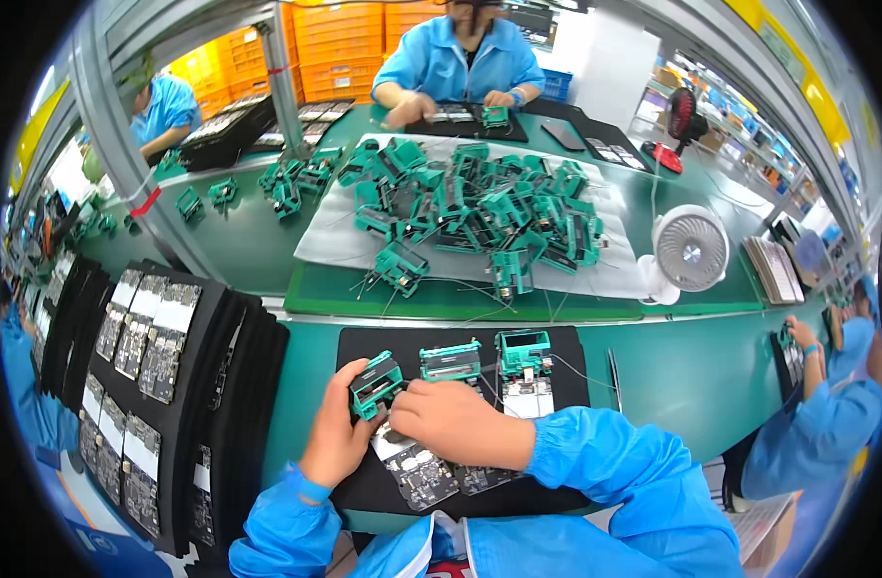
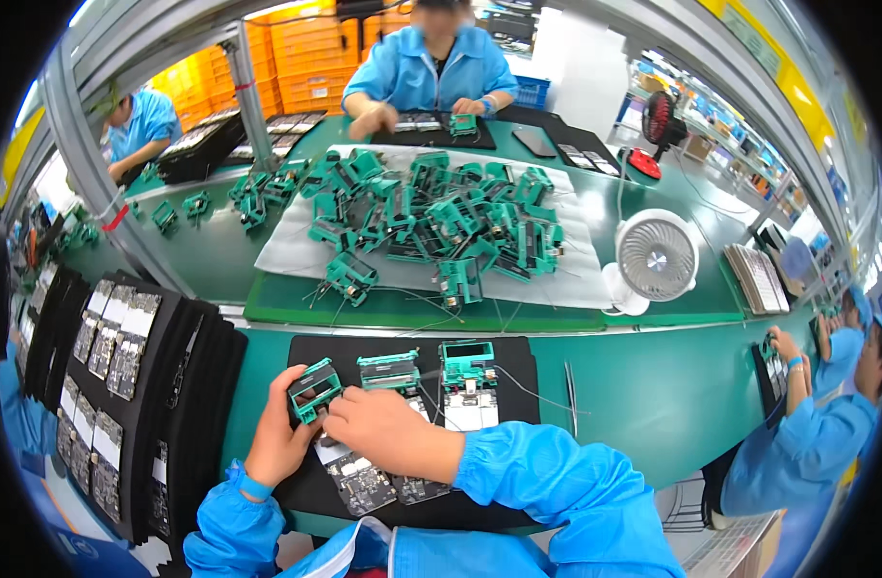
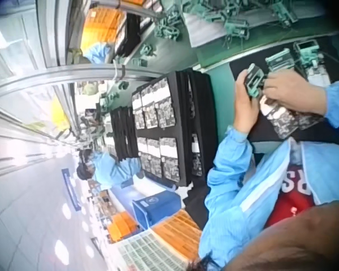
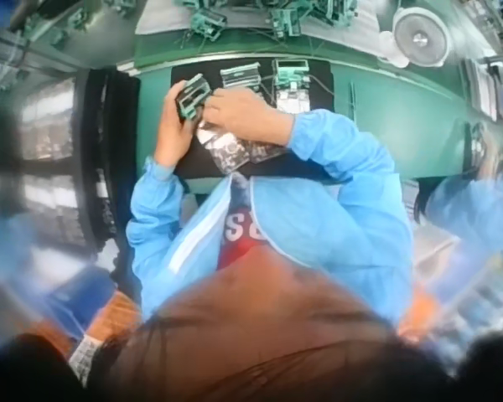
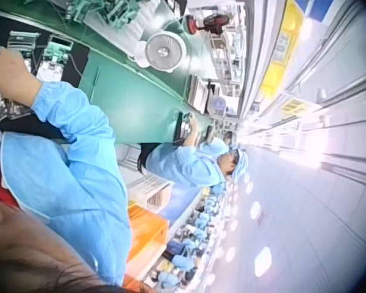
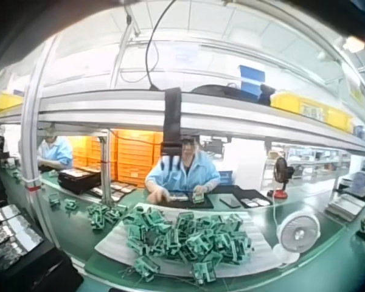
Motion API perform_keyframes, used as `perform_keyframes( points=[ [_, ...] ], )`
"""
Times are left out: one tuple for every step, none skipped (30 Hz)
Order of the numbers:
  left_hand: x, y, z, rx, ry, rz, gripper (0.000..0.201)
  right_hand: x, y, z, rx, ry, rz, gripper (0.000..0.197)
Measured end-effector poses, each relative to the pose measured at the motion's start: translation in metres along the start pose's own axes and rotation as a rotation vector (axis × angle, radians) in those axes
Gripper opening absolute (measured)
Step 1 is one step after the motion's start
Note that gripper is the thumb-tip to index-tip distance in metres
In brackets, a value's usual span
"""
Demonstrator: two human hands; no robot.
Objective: Assemble electronic components and circuit boards into plastic housings on a factory assembly line.
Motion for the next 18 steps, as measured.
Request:
perform_keyframes(
  points=[
    [-0.001,0.002,0.002,-0.02,-0.002,0.015,0.065,0.012,-0.007,0.001,0.017,0.111,-0.021,0.026],
    [-0.002,0.001,0.008,-0.011,0.022,0.041,0.068,0.022,-0.018,0.001,-0.051,0.15,0.027,0.03],
    [-0.002,-0.001,0.009,0.004,0.05,0.06,0.072,0.04,-0.03,0.0,-0.147,0.194,0.059,0.03],
    [-0.002,-0.003,0.014,0.161,-0.144,0.051,0.071,0.056,-0.045,-0.005,-0.24,0.238,0.093,0.03],
    [0.002,-0.003,0.011,0.157,-0.139,0.044,0.071,0.068,-0.067,-0.016,-0.347,0.245,0.065,0.035],
    [0.008,-0.002,0.006,0.084,0.035,0.038,0.073,0.078,-0.092,-0.028,-0.454,0.25,0.04,0.039],
    [0.011,0.002,0.002,0.008,0.203,0.035,0.075,0.096,-0.115,-0.037,-0.593,0.268,0.015,0.046],
    [0.008,0.002,0.011,0.001,0.193,0.086,0.084,0.103,-0.146,-0.052,-0.792,0.364,-0.032,0.047],
    [0.006,0.001,0.017,-0.001,0.196,0.081,0.084,0.107,-0.173,-0.068,-0.819,0.318,-0.07,0.052],
    [0.002,0.002,0.023,0.023,0.247,0.092,0.086,0.11,-0.201,-0.081,-0.92,0.315,-0.087,0.053],
    [-0.001,0.003,0.027,0.048,0.302,0.106,0.089,0.109,-0.223,-0.09,-1.023,0.317,-0.107,0.055],
    [-0.003,0.006,0.024,0.055,0.317,0.139,0.095,0.104,-0.232,-0.091,-1.029,0.313,-0.117,0.055],
    [-0.004,0.005,0.024,0.051,0.322,0.144,0.095,0.109,-0.236,-0.088,-0.947,0.079,-0.208,0.055],
    [-0.003,0.004,0.027,0.075,0.33,0.132,0.095,0.115,-0.238,-0.079,-0.857,-0.154,-0.295,0.056],
    [-0.002,0.003,0.03,0.097,0.334,0.121,0.095,0.111,-0.239,-0.073,-0.861,-0.152,-0.3,0.056],
    [-0.001,0.002,0.03,0.093,0.337,0.126,0.095,0.111,-0.237,-0.062,-0.869,-0.298,-0.292,0.057],
    [0.001,0.0,0.03,0.088,0.291,0.136,0.095,0.109,-0.236,-0.052,-0.866,-0.439,-0.285,0.057],
    [0.002,-0.001,0.029,0.082,0.242,0.146,0.095,0.1,-0.238,-0.045,-0.854,-0.439,-0.228,0.059]
  ],
)
Point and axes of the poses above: each hand's wrist, its own y-axis towards the middle knuckle, its own x-axis out of the back of the hand, z = x × y, the point moved 8 cm from there along y, towards the middle knuckle, and after that the axes turned 7 degrees about -x, right-handed, at the moved point
